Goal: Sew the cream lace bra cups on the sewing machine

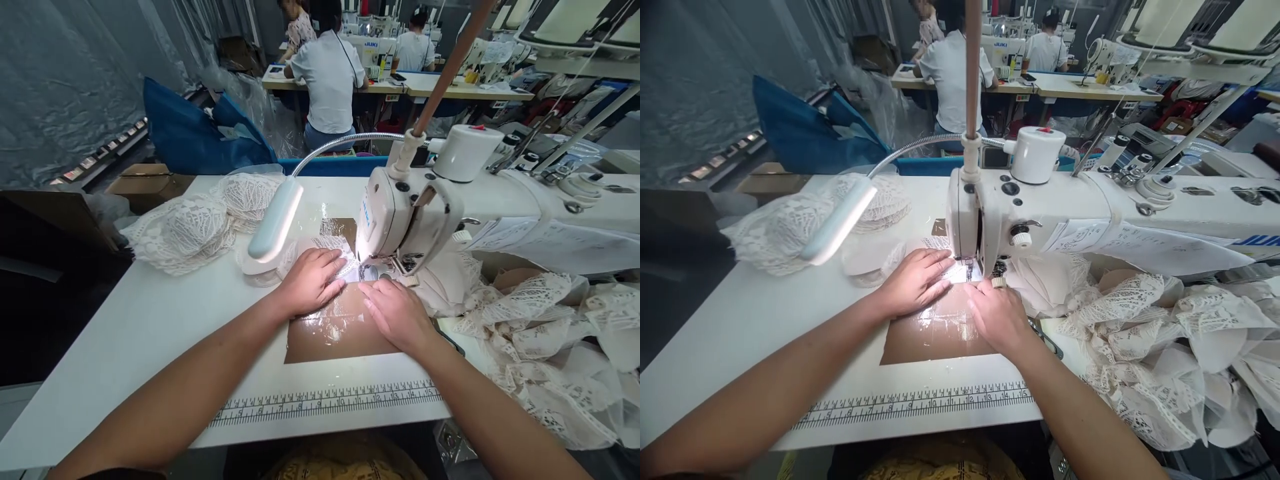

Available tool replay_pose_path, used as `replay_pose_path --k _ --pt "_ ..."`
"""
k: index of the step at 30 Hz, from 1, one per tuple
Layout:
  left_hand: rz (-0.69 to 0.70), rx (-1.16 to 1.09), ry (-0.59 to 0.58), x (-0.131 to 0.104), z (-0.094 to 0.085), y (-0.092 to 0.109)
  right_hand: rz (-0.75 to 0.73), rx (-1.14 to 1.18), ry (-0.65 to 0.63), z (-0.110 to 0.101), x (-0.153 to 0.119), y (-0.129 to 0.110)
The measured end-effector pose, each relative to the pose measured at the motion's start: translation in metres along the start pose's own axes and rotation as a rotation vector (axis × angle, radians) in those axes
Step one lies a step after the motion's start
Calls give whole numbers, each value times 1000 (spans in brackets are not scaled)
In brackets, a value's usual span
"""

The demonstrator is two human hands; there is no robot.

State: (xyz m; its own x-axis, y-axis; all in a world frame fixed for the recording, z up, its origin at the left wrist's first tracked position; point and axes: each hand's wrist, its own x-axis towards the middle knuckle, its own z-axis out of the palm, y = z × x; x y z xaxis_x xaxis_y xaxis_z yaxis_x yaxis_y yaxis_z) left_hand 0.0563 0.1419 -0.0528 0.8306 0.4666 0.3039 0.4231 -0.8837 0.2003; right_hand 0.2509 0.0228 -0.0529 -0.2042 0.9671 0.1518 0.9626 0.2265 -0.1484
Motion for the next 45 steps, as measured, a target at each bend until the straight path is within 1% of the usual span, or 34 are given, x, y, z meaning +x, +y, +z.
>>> replay_pose_path --k 4,7,9,10,12,13,15,16,17,18,20,22,23,25,26,27,31,34,36,39,41,43,45 --pt "-23 -37 39 -1 0 -1 -39 45 -50 -21 -12 -2" --pt "-97 -101 60 -3 -6 -4 -34 36 -102 -41 -36 1" --pt "-113 -160 36 -7 -15 0 4 -37 -77 -48 -57 8" --pt "-88 -214 -5 -10 -20 5 9 -87 -31 -49 -68 12" --pt "11 -368 -142 -19 -32 22 -21 -173 63 -46 -87 22" --pt "82 -448 -226 -24 -37 32 -40 -202 91 -43 -95 27" --pt "169 -547 -357 -34 -47 53 -70 -229 128 -37 -107 34" --pt "185 -582 -391 -39 -51 61 -81 -232 139 -34 -111 38" --pt "171 -610 -397 -43 -54 66 -92 -230 148 -32 -114 40" --pt "137 -630 -377 -46 -56 69 -103 -226 153 -31 -116 42" --pt "10 -632 -274 -48 -58 65 -120 -218 146 -29 -118 45" --pt "-171 -587 -163 -47 -57 53 -115 -213 128 -28 -116 46" --pt "-273 -568 -141 -45 -57 47 -98 -211 123 -27 -115 46" --pt "-454 -563 -179 -40 -55 35 -45 -211 123 -23 -112 45" --pt "-513 -573 -219 -37 -54 32 -18 -211 128 -22 -111 44" --pt "-544 -588 -254 -35 -52 29 6 -206 134 -20 -110 44" --pt "-534 -693 -291 -31 -46 30 46 -126 182 -17 -112 45" --pt "-569 -879 -323 -32 -41 33 31 -14 242 -20 -116 43" --pt "-598 -1008 -327 -32 -38 34 41 95 242 -24 -116 39" --pt "-636 -1121 -328 -33 -36 36 81 281 166 -32 -106 27" --pt "-648 -1148 -341 -34 -36 37 66 373 101 -37 -92 18" --pt "-639 -1175 -367 -34 -38 38 49 433 29 -42 -77 8" --pt "-613 -1214 -396 -35 -39 40 68 505 -70 -46 -61 0"
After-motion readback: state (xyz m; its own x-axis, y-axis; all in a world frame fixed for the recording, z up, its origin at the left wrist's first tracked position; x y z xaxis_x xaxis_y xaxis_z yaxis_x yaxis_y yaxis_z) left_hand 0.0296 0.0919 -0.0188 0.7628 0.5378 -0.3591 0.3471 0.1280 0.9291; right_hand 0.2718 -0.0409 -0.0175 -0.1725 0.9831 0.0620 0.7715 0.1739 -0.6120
